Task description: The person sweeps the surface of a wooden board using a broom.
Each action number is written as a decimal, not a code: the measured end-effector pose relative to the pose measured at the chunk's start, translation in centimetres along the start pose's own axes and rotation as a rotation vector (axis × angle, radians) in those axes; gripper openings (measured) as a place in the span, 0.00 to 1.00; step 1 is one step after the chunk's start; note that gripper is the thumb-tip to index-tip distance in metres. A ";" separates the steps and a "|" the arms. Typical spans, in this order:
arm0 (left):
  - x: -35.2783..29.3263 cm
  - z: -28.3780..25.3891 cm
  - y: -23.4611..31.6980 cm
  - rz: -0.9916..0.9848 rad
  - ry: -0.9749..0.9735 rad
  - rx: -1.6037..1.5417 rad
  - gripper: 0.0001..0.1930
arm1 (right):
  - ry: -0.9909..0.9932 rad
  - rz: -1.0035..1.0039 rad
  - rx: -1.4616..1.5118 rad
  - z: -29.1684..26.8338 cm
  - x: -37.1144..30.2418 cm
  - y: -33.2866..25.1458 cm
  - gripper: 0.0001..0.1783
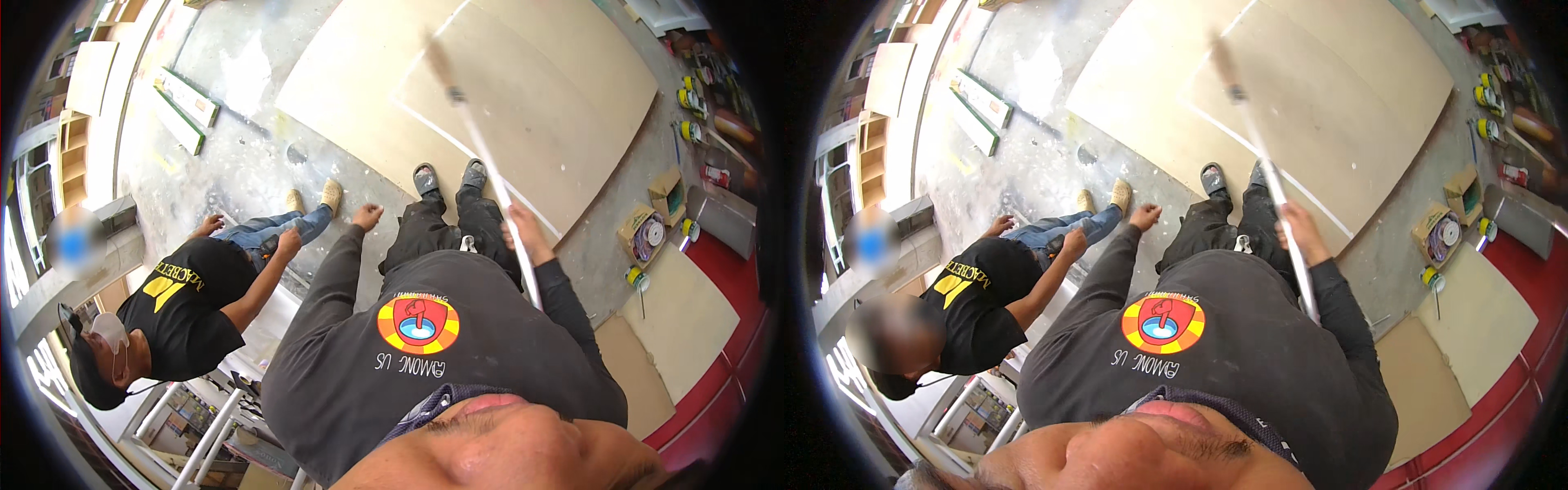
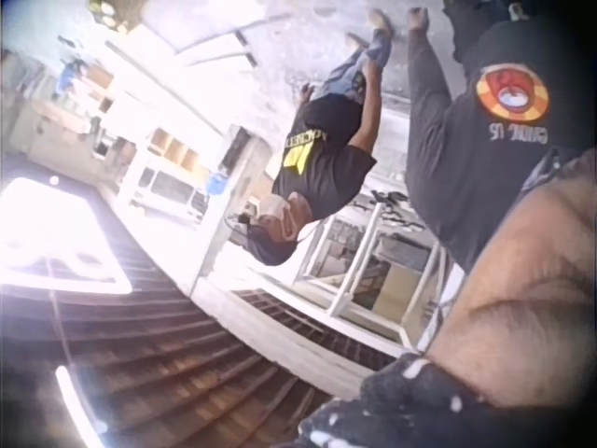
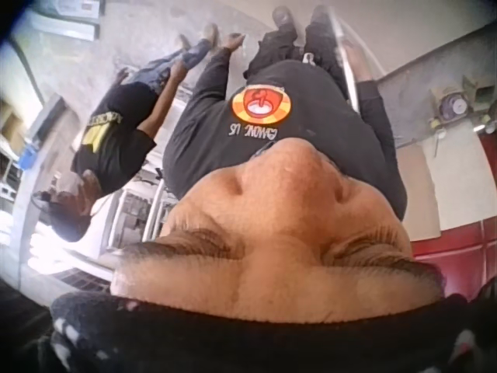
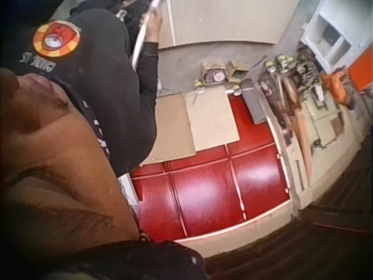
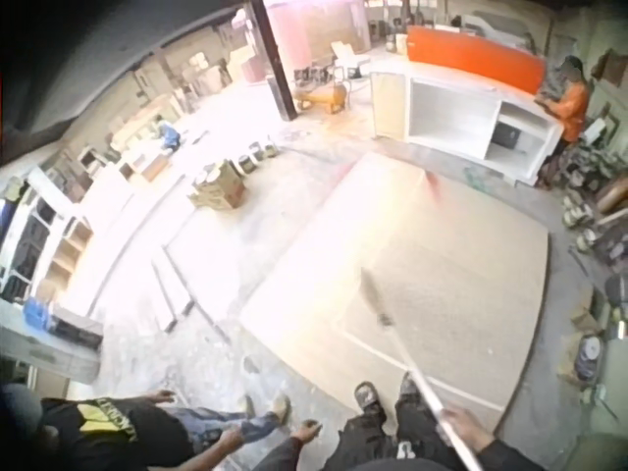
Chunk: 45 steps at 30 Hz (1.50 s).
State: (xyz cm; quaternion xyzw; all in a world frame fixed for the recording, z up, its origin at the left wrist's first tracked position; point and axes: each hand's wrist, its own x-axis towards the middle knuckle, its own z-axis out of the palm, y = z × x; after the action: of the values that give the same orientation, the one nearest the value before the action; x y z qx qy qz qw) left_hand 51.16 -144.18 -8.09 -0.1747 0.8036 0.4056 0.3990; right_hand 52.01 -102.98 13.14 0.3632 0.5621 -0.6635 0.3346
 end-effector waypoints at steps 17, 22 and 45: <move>0.2 -2.8 2.2 -0.183 -0.091 -0.108 0.16 | 0.356 0.182 0.778 -14.2 -2.8 28.2 0.11; -0.5 -1.1 4.6 -0.193 -0.068 -0.078 0.17 | 0.779 0.195 1.040 -19.8 -7.6 32.7 0.11; -1.0 7.3 16.0 0.335 -0.151 0.232 0.17 | 0.659 0.287 0.699 -13.9 -17.0 44.0 0.17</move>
State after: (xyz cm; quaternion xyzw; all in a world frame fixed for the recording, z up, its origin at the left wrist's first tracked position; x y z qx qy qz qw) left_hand 45.78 -128.71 -1.64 0.0393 0.8306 0.3830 0.4025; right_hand 99.64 -94.96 4.15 0.7174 0.3265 -0.6095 0.0854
